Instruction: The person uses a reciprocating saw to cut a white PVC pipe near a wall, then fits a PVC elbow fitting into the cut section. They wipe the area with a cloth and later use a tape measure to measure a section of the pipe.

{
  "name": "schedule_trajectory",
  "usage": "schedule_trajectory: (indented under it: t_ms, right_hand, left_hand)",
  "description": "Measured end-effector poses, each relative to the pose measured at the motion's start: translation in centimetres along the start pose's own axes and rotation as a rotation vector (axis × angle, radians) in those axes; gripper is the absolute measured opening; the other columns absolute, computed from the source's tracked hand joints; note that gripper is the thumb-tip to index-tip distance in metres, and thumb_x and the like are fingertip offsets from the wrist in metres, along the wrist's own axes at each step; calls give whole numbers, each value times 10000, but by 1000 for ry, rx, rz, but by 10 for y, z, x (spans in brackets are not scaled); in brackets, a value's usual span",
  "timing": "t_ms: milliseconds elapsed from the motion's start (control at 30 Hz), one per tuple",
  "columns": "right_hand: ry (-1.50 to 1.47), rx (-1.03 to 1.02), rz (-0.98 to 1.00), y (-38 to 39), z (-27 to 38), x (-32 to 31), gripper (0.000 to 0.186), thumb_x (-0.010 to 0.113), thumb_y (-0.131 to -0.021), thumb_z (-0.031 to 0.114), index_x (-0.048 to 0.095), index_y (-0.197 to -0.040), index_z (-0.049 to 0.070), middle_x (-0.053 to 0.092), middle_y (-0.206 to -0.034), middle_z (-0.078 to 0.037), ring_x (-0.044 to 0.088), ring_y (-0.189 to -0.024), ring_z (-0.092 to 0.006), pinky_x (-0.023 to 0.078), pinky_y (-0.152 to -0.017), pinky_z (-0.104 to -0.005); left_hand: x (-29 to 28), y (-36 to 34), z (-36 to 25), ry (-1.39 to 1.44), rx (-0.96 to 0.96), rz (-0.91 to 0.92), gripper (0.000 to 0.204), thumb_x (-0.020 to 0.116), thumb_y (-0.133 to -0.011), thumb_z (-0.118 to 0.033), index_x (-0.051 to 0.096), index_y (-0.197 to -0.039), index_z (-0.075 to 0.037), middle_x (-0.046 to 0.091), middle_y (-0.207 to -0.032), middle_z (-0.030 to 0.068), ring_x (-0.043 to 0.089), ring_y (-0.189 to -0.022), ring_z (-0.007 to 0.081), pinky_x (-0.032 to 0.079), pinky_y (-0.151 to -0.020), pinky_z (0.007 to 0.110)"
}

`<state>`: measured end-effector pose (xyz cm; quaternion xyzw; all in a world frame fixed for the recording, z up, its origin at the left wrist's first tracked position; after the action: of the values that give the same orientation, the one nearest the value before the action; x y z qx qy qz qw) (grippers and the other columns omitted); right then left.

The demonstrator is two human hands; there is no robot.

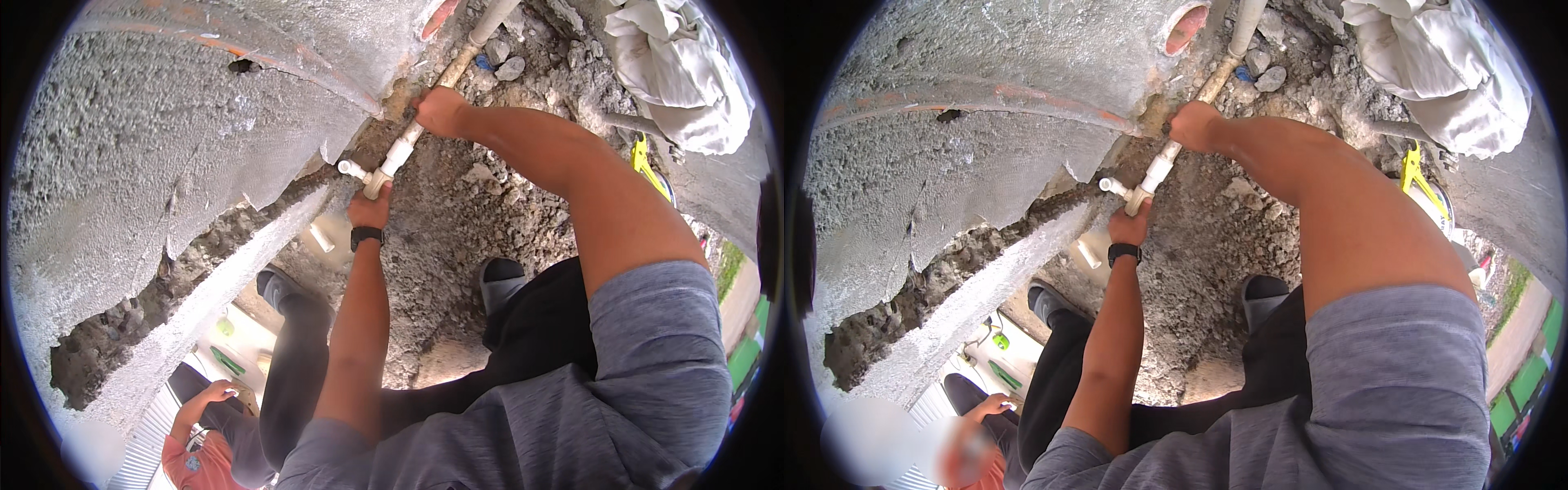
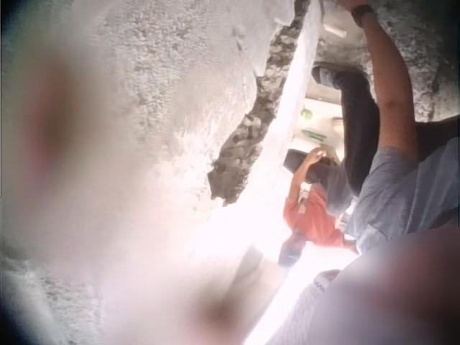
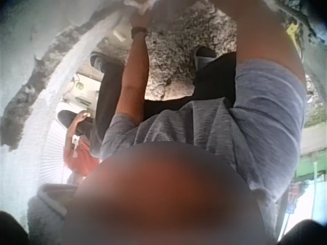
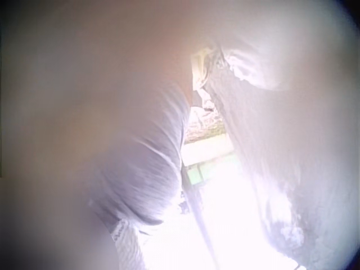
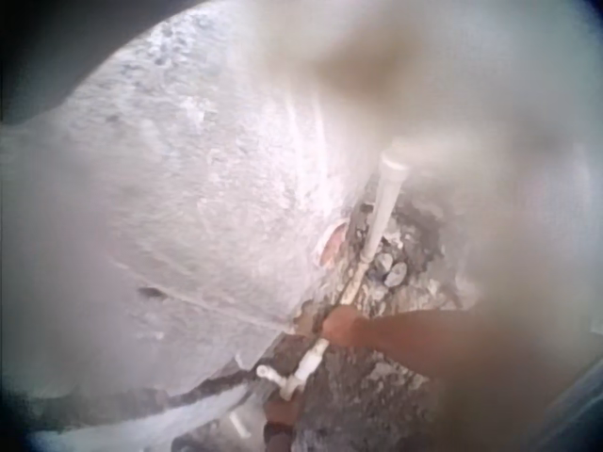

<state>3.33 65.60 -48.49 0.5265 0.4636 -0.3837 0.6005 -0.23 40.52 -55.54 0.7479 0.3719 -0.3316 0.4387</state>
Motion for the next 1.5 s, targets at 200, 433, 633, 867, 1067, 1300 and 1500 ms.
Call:
schedule_trajectory:
  t_ms: [200,433,633,867,1067,1300,1500]
  right_hand:
    - [19,-10,-8,-3,0,0,114,668,-815,135,778,-790,116,726,-880,-58,715,-921,-266,605,-782,-380]
    - [-2,-1,11,-4,-2,0,102,673,-820,133,771,-801,118,723,-896,-51,718,-924,-261,608,-780,-387]
    - [-10,-22,-46,-1,-3,-2,80,691,-769,147,753,-757,98,716,-963,-57,702,-900,-249,627,-743,-367]
    - [11,9,27,-5,-5,3,95,691,-780,155,766,-792,97,712,-977,-58,692,-952,-245,621,-755,-364]
    - [36,14,109,-3,-3,-1,122,673,-815,164,772,-816,94,708,-1008,-69,682,-982,-249,606,-746,-371]
    - [90,-11,80,-9,0,1,164,641,-858,165,799,-888,135,750,-954,-53,716,-969,-263,588,-774,-403]
    - [80,-4,124,-12,0,10,185,625,-880,152,801,-929,131,756,-991,-74,729,-967,-267,586,-789,-406]
  left_hand:
    - [-1,-4,-2,-81,-10,-36,781,757,-751,-698,733,-961,54,722,-918,287,702,-932,459,551,-830,513]
    - [2,-10,2,-38,-9,-47,734,789,-738,-655,723,-965,40,732,-939,266,713,-921,449,565,-832,516]
    - [-1,-8,0,50,-38,-46,647,816,-759,-567,751,-998,31,738,-958,252,712,-951,427,553,-835,482]
    - [-6,-6,-5,82,-43,-81,681,817,-736,-590,732,-1012,26,739,-974,247,713,-946,424,562,-846,495]
    - [15,-6,24,360,-132,9,664,827,-760,-531,729,-1111,24,753,-1031,207,727,-972,348,550,-882,429]
    - [38,28,47,459,-245,241,626,817,-811,-480,729,-1147,42,754,-978,141,706,-843,186,545,-757,330]
    - [-22,77,54,-82,-98,558,897,716,-813,-664,618,-1334,59,663,-1284,254,651,-1184,346,498,-1022,378]
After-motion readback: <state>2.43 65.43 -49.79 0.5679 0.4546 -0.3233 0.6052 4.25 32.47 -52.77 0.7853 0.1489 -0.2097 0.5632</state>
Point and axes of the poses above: each hand's wrist, its own y-axis away from the middle knuckle, its own x-axis out of the palm, z = x × y, the point moved 10 cm from there along -y, towards the middle knuckle
